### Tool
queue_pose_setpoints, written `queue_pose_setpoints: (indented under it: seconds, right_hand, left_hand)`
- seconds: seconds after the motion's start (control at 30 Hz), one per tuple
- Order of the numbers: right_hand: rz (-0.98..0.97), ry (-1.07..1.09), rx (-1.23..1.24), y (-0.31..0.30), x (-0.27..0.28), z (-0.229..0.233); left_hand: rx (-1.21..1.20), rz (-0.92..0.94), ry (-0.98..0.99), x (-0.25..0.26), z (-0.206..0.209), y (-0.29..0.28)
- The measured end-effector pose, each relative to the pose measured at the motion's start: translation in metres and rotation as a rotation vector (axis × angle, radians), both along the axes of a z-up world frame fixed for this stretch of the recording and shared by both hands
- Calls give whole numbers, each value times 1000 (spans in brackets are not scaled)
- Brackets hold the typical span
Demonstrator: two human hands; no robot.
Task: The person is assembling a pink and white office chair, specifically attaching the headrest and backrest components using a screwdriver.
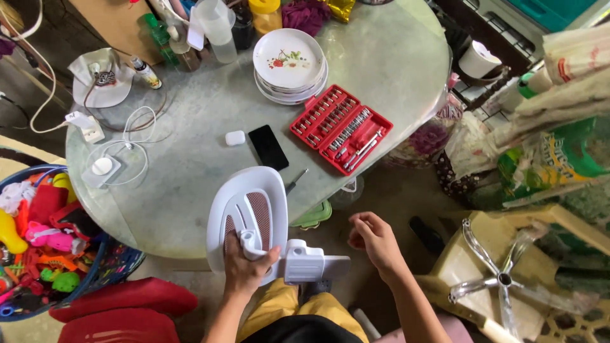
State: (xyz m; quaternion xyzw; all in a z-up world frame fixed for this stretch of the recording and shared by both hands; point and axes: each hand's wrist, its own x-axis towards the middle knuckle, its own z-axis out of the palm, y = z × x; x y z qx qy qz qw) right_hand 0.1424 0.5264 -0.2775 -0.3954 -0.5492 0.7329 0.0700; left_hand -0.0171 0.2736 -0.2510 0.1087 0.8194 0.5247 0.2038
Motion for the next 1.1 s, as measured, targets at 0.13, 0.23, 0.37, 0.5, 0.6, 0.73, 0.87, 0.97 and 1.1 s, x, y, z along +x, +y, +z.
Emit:
queue_pose_setpoints:
  seconds: [0.13,0.23,0.37,0.5,0.6,0.73,0.87,0.97,1.1]
  right_hand:
    - [55,31,18,8,-36,16]
    - [153,-141,129,3,-61,26]
    - [370,-280,275,-3,-88,16]
    - [335,-127,149,4,-105,-11]
    - [240,-36,-46,20,-114,-47]
    - [62,100,-435,59,-157,-32]
    - [363,-378,582,111,-214,-100]
    - [361,-416,865,140,-253,-141]
    - [497,-553,989,156,-299,-119]
  left_hand:
    - [-27,23,44,-23,-12,20]
    - [-101,15,84,-46,-30,31]
    - [-240,-10,18,-77,-40,43]
    - [-232,-44,188,-107,-23,57]
    - [-126,-98,408,-130,-11,62]
    - [-106,-139,438,-152,-7,64]
    - [-29,-131,402,-158,-4,70]
    - [99,-93,381,-153,-17,81]
    - [43,-6,506,-143,-11,105]
